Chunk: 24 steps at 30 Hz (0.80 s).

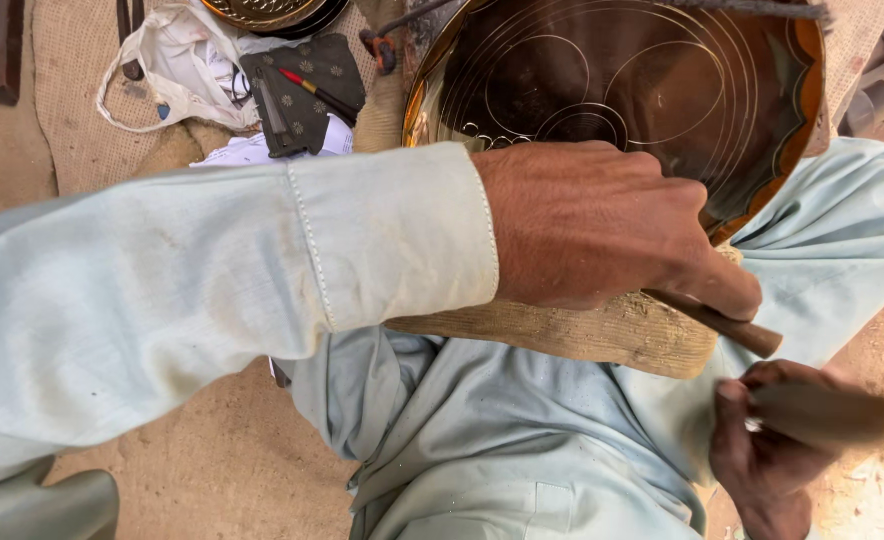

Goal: The person uses a hammer and a small metal punch to create a pattern of indentations on a brass bowl. They repeatedly strike the punch against the bowl's surface, rotating the bowl to work on different sections.

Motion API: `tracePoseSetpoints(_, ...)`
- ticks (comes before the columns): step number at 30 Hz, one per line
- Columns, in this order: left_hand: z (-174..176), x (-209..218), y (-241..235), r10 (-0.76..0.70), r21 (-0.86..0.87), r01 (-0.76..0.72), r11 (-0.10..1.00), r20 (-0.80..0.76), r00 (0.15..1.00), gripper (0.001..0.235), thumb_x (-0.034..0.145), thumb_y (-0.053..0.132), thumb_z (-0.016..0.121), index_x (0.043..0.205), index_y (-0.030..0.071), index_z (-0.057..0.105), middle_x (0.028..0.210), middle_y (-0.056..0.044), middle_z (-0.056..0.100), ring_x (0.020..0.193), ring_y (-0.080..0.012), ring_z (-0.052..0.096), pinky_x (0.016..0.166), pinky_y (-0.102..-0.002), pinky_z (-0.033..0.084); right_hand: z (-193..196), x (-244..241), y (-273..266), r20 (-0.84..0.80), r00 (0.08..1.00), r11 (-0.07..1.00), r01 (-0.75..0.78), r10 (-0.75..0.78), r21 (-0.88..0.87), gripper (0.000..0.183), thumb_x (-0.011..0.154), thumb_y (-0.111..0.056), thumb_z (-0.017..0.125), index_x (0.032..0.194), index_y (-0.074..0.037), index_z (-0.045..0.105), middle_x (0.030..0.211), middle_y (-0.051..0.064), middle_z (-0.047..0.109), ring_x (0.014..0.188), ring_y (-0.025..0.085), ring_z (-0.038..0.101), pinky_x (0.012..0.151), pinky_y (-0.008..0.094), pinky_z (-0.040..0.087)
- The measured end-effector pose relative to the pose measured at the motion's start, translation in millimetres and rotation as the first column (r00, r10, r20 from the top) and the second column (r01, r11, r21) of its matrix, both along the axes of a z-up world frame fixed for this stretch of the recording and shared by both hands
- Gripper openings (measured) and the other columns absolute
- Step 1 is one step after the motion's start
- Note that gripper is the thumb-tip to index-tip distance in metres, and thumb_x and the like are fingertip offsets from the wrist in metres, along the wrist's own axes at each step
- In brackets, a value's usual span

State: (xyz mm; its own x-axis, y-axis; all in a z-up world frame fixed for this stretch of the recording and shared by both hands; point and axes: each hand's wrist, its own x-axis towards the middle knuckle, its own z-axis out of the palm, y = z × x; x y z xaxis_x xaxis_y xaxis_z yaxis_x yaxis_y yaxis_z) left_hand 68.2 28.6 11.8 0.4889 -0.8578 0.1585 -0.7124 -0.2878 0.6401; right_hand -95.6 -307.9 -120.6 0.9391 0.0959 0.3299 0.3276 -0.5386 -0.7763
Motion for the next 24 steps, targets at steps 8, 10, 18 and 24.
tracePoseSetpoints(8,4.7,-6.5,5.1,0.009,0.241,0.027,0.97,-0.147,0.989,0.042,0.106,0.006,0.047,0.135,0.034,0.057,0.072,-0.009,0.066,0.064,-0.0252,0.073,0.055,-0.043,0.054,-24.9,-2.1,-21.6,0.127,0.991,0.897,0.081,-0.028,-0.434,0.065,0.084,-0.003,0.083,0.133,0.012,0.043,0.098,0.024,0.063,0.079,0.03,0.063,0.07,0.042,0.053)
tracePoseSetpoints(10,8.4,-20.6,21.4,0.203,0.092,-0.191,0.977,-0.142,0.969,0.048,0.107,0.0,0.047,0.146,0.028,0.049,0.091,-0.012,0.068,0.077,-0.0209,0.074,0.069,-0.036,0.057,-27.6,1.0,-35.6,-0.034,0.996,0.981,0.071,-0.078,-0.182,0.047,0.1,-0.004,0.079,0.129,0.009,0.044,0.099,0.016,0.063,0.082,0.022,0.061,0.076,0.033,0.053)
tracePoseSetpoints(18,-20.1,-96.5,-6.5,0.694,-0.314,-0.945,0.089,-0.661,0.285,0.054,0.105,0.007,0.071,0.148,0.003,0.039,0.108,-0.012,0.072,0.098,-0.0181,0.073,0.086,-0.028,0.061,-13.8,138.1,-52.4,-0.46,0.888,0.992,-0.07,0.012,-0.109,0.047,0.105,-0.024,0.068,0.139,0.003,0.051,0.11,0.012,0.064,0.102,0.014,0.063,0.09,0.027,0.051)
tracePoseSetpoints(24,-39.3,-108.6,-20.3,0.827,-0.303,-0.952,0.034,-0.527,0.197,0.05,0.108,0.007,0.068,0.148,0.002,0.038,0.1,-0.01,0.072,0.089,-0.0138,0.074,0.083,-0.025,0.062,-3.1,242.8,-24.9,-0.535,0.827,0.912,-0.34,0.174,-0.228,0.045,0.105,-0.021,0.069,0.138,0.004,0.051,0.107,0.014,0.064,0.098,0.015,0.064,0.085,0.027,0.051)
